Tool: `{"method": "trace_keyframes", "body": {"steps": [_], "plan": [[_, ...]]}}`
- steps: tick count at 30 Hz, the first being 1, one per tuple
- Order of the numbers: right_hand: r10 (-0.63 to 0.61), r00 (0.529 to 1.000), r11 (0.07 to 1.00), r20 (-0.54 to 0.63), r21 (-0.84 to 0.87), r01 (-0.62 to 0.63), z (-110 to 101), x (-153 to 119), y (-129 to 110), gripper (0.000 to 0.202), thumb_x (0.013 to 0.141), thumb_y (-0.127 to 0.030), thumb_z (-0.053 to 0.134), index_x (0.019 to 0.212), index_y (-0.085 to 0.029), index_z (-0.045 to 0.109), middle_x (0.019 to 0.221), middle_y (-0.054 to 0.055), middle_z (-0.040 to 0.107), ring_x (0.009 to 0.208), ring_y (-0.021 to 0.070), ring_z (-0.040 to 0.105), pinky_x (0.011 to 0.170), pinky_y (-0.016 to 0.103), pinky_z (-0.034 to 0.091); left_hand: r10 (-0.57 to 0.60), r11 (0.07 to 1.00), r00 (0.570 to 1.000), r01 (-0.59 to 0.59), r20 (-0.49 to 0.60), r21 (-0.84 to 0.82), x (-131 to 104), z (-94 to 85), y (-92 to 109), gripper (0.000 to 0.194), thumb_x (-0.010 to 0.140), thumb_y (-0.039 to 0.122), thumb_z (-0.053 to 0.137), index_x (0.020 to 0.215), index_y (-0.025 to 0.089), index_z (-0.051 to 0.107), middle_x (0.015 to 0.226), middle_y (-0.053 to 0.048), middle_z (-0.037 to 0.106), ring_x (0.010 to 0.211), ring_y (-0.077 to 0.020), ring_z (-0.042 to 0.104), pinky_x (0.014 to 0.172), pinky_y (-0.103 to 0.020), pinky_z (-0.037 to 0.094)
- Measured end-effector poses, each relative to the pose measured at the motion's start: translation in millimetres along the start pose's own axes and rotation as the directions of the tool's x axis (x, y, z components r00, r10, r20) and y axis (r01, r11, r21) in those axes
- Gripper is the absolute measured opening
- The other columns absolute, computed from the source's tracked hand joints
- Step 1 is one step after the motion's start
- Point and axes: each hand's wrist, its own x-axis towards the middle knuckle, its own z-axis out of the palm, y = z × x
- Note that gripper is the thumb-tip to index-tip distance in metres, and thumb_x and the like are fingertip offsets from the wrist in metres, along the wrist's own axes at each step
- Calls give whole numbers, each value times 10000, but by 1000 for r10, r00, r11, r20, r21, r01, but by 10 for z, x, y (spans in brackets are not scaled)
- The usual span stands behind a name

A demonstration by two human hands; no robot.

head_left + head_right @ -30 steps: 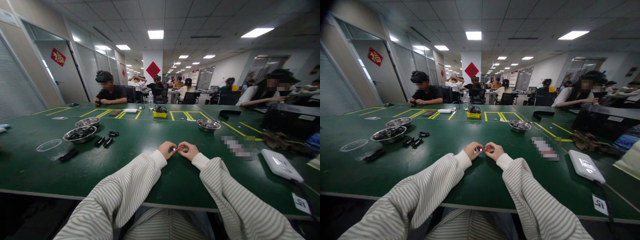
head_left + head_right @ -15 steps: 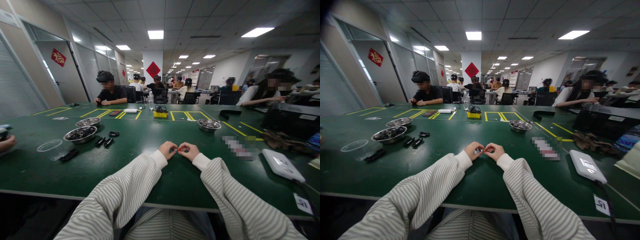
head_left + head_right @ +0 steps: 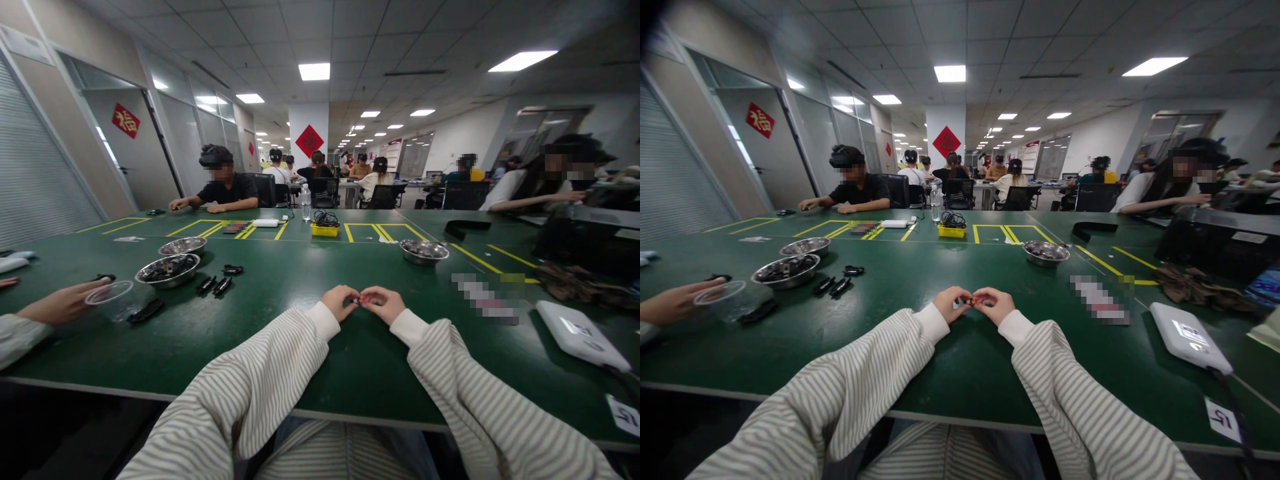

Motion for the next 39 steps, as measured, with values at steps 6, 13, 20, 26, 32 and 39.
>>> {"method": "trace_keyframes", "body": {"steps": [6,13,20,26,32,39], "plan": [[5,1000,1000,-13,25,-4,4,-3,-18,266,547,-253,635,772,-129,567,698,60,607,628,149,584,616,294,500,22,1000,999,-22,-24,-11,-10,-2,-3,154,680,185,503,829,160,537,762,-8,547,682,-97,485,654,-210,404],[-64,998,997,-28,-47,63,-1,-46,-124,224,577,-266,620,754,-138,572,706,65,608,645,159,585,616,290,501,98,995,993,-99,-72,-10,-24,-33,21,149,700,204,479,832,154,529,757,-21,543,695,-104,480,662,-215,403],[19,998,999,-53,43,-17,16,-27,-111,243,529,-272,652,715,-138,571,693,58,610,655,167,586,564,269,498,146,989,982,-149,-118,-15,-33,-50,27,134,718,208,459,821,154,526,752,-24,542,685,-106,476,647,-219,403],[81,997,989,-18,126,-78,8,3,-143,151,494,-250,667,589,-146,611,604,32,620,531,136,562,531,266,477,187,981,968,-193,-169,-16,-40,-39,8,132,714,210,464,814,146,520,739,-22,538,665,-101,471,633,-213,408],[146,989,976,-13,163,-142,-7,15,-141,172,473,-243,675,605,-148,618,619,30,633,566,148,578,586,281,480,192,981,967,-195,-166,2,-44,-51,19,149,703,206,476,831,146,523,729,-24,534,681,-108,473,650,-223,412],[220,975,958,7,187,-217,42,39,-47,250,451,-298,684,614,-143,573,622,35,632,599,165,588,620,299,473,201,978,971,-193,-128,75,-59,-60,-20,192,736,237,447,883,171,551,746,-33,530,725,-118,482,679,-231,411]]}}
